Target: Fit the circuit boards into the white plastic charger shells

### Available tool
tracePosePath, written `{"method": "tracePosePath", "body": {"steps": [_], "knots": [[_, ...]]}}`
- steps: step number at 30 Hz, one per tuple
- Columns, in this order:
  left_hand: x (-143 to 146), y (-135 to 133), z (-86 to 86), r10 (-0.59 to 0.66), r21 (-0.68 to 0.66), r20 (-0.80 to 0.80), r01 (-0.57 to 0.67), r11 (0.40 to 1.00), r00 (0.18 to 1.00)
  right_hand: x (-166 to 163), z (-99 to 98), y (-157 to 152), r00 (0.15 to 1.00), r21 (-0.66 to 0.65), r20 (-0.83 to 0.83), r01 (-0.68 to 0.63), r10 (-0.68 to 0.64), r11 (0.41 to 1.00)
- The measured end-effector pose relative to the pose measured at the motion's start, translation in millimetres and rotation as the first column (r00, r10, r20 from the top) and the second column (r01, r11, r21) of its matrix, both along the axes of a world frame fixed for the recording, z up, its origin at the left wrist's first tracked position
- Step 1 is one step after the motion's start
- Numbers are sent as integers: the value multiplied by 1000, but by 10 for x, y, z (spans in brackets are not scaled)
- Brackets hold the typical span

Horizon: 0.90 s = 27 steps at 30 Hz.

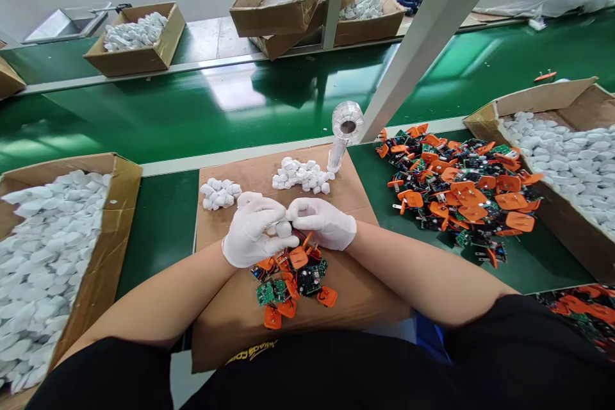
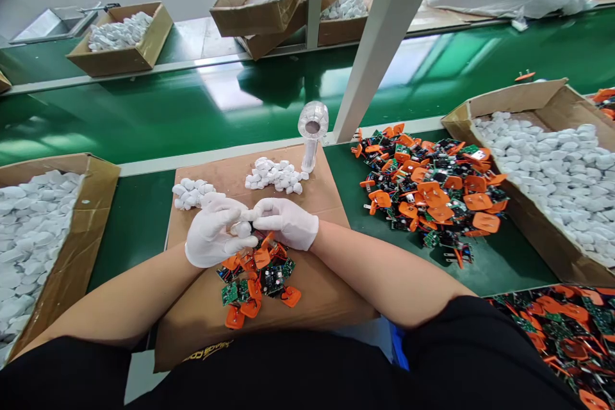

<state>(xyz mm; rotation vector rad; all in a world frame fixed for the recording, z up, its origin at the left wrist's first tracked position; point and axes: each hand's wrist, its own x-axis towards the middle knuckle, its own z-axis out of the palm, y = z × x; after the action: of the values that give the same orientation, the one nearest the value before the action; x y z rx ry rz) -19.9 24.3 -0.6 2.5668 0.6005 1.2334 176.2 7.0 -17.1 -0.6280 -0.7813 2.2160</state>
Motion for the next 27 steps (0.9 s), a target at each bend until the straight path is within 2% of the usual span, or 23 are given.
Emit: {"method": "tracePosePath", "body": {"steps": [4,7,9,14,21,23,27], "knots": [[-6,34,3,28,70,-32,-26,997,999,7,15,14,991,146,129,-59,40,987],[-2,60,-20,36,39,-108,-31,999,994,16,49,27,968,240,243,-122,62,963],[12,77,-22,-10,-4,-122,9,1000,992,23,76,35,966,283,243,-159,90,946],[66,98,7,-95,-18,1,95,995,995,38,82,37,968,338,219,-190,120,922],[78,35,-11,-67,-70,-13,65,995,998,50,82,48,954,419,261,-248,146,873],[80,7,-16,-32,-57,-40,30,998,999,35,89,38,948,455,291,-254,127,853],[103,-35,-2,-12,5,-65,13,1000,998,-14,74,-20,938,494,346,-166,-18,854]]}}
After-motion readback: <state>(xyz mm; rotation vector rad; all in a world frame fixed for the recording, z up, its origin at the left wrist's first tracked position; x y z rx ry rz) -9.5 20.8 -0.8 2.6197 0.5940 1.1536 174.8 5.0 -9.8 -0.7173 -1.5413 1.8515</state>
